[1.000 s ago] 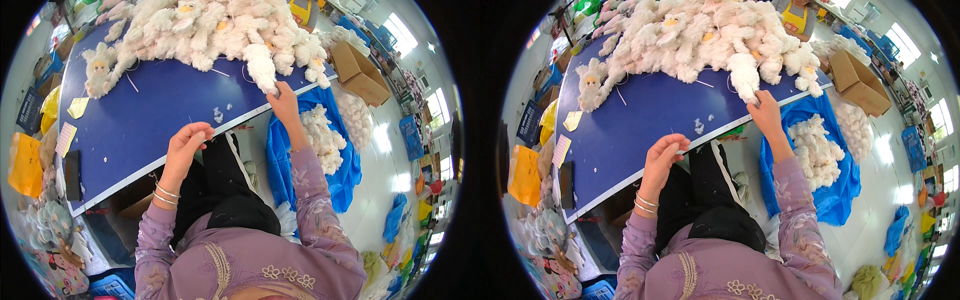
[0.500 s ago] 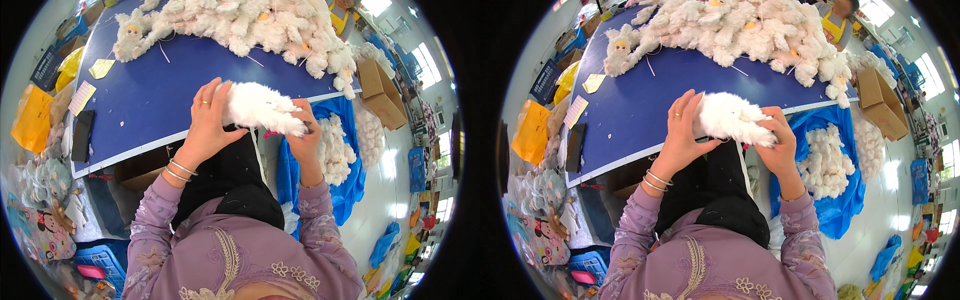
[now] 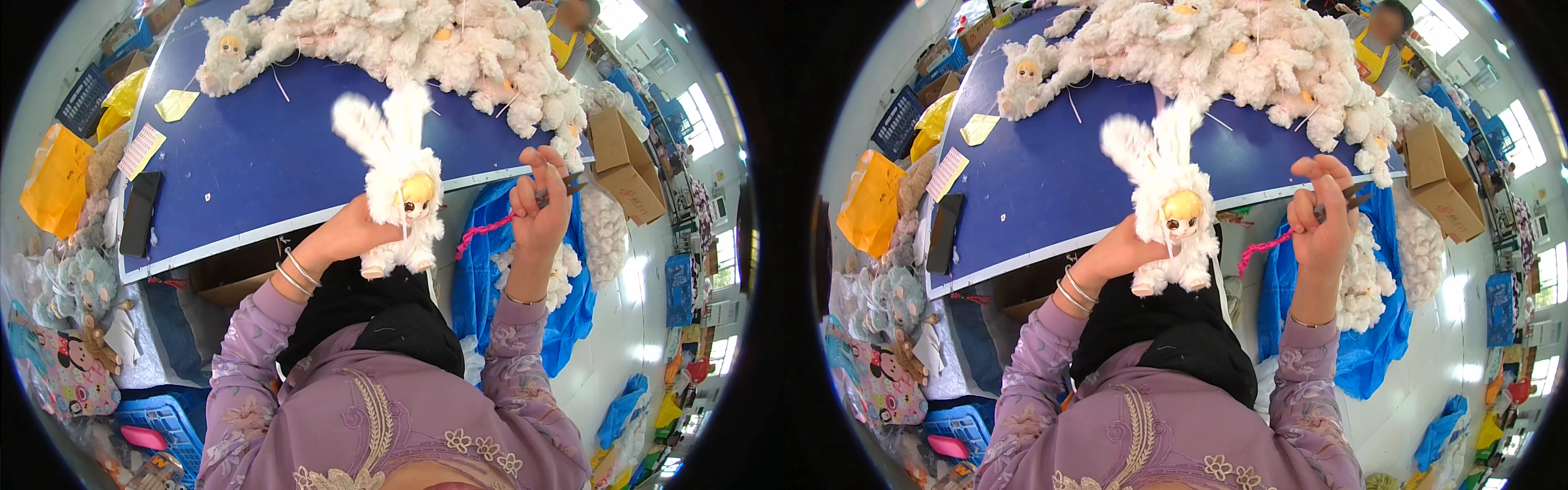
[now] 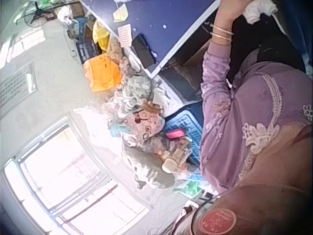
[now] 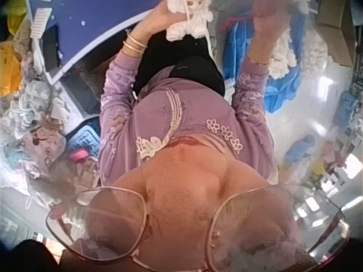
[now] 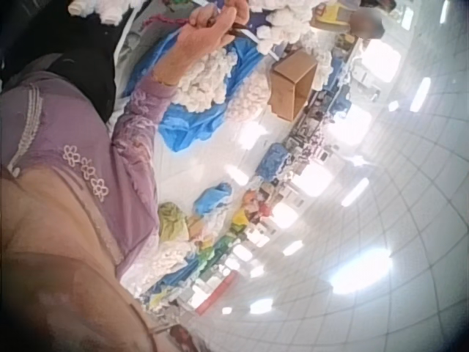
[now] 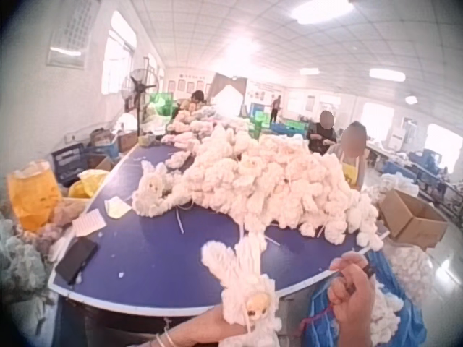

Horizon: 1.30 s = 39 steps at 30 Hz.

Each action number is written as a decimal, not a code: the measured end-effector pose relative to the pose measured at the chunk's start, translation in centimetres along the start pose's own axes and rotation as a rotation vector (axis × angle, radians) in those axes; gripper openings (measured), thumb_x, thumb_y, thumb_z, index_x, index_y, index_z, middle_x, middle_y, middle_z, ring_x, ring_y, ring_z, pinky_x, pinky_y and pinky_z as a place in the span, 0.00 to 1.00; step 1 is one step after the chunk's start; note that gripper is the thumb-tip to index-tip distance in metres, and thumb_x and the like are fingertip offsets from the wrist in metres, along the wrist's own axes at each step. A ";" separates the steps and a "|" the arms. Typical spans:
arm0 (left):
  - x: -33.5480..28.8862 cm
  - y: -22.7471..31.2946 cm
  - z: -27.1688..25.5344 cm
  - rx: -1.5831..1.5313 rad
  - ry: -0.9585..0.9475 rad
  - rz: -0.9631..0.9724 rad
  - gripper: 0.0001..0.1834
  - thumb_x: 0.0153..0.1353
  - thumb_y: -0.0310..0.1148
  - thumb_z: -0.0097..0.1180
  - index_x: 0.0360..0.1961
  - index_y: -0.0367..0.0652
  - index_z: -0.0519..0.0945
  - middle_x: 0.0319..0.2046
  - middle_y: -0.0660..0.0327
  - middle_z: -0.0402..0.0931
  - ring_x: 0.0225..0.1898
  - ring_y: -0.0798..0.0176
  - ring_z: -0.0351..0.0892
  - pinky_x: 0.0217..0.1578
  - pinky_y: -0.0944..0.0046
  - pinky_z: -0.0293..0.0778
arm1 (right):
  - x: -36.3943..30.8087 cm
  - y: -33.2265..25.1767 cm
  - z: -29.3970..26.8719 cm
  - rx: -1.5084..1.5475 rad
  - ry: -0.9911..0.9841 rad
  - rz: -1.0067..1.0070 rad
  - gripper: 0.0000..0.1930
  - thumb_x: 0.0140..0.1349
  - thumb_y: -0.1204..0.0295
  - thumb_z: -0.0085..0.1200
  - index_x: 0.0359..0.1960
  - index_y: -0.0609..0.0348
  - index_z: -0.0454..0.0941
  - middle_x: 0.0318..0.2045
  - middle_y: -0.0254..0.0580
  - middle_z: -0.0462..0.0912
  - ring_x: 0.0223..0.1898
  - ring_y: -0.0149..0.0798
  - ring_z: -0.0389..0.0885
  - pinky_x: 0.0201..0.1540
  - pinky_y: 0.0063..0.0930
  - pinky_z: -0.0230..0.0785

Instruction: The person trims the fur of small white stuffed toys using scissors. They pick up each toy, cut stray threads and uneven fur, then place the finished toy aside on the table.

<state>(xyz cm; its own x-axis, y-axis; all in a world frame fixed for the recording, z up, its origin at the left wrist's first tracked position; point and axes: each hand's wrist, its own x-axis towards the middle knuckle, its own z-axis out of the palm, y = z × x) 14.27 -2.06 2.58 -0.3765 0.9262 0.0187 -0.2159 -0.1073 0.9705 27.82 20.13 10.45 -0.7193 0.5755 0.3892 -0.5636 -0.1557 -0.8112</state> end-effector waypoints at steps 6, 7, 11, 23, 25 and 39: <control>0.1 -1.5 0.4 -0.115 -0.047 -0.062 0.31 0.53 0.25 0.59 0.60 0.34 0.68 0.51 0.60 0.74 0.52 0.68 0.72 0.54 0.64 0.69 | -1.0 2.5 2.5 -0.397 -0.149 0.362 0.15 0.64 0.67 0.52 0.47 0.65 0.74 0.35 0.35 0.80 0.17 0.16 0.59 0.19 0.12 0.52; 0.0 -1.5 0.4 -0.108 -0.063 -0.096 0.32 0.52 0.24 0.59 0.60 0.34 0.67 0.51 0.61 0.74 0.52 0.68 0.72 0.54 0.64 0.68 | -0.8 2.8 2.2 -0.409 -0.179 0.405 0.16 0.63 0.67 0.54 0.48 0.65 0.75 0.35 0.34 0.80 0.19 0.16 0.61 0.20 0.13 0.54; -0.1 -1.3 0.8 -0.086 -0.107 -0.063 0.30 0.52 0.24 0.58 0.59 0.35 0.68 0.48 0.61 0.75 0.49 0.69 0.72 0.53 0.65 0.69 | 0.9 4.4 2.5 -0.423 -0.251 0.438 0.18 0.59 0.68 0.59 0.48 0.66 0.76 0.35 0.32 0.80 0.26 0.20 0.71 0.29 0.15 0.64; -0.3 0.9 4.3 0.047 0.310 0.177 0.35 0.49 0.33 0.69 0.57 0.37 0.69 0.48 0.61 0.75 0.49 0.69 0.74 0.51 0.66 0.70 | 0.0 6.9 5.2 -0.335 -0.055 0.370 0.14 0.59 0.71 0.59 0.43 0.67 0.78 0.35 0.36 0.82 0.35 0.24 0.78 0.37 0.20 0.71; -0.3 0.9 4.1 0.090 0.304 0.184 0.35 0.49 0.32 0.69 0.58 0.37 0.68 0.49 0.61 0.75 0.49 0.69 0.73 0.51 0.66 0.70 | 0.0 7.0 4.9 -0.315 -0.021 0.355 0.13 0.62 0.68 0.58 0.42 0.65 0.78 0.34 0.35 0.82 0.33 0.25 0.79 0.35 0.18 0.72; 0.0 0.1 2.5 0.057 0.193 0.189 0.35 0.49 0.31 0.67 0.59 0.39 0.67 0.47 0.61 0.75 0.47 0.70 0.74 0.50 0.67 0.71 | 0.0 6.5 3.3 -0.183 0.046 0.394 0.10 0.64 0.64 0.56 0.29 0.55 0.74 0.19 0.25 0.72 0.13 0.19 0.57 0.16 0.17 0.50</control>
<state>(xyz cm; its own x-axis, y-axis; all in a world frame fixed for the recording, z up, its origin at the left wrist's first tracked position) 16.49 -1.18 3.31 -0.5711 0.8052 0.1596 -0.0764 -0.2457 0.9663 22.77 16.47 6.60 -0.8437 0.5366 0.0180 -0.1657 -0.2283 -0.9594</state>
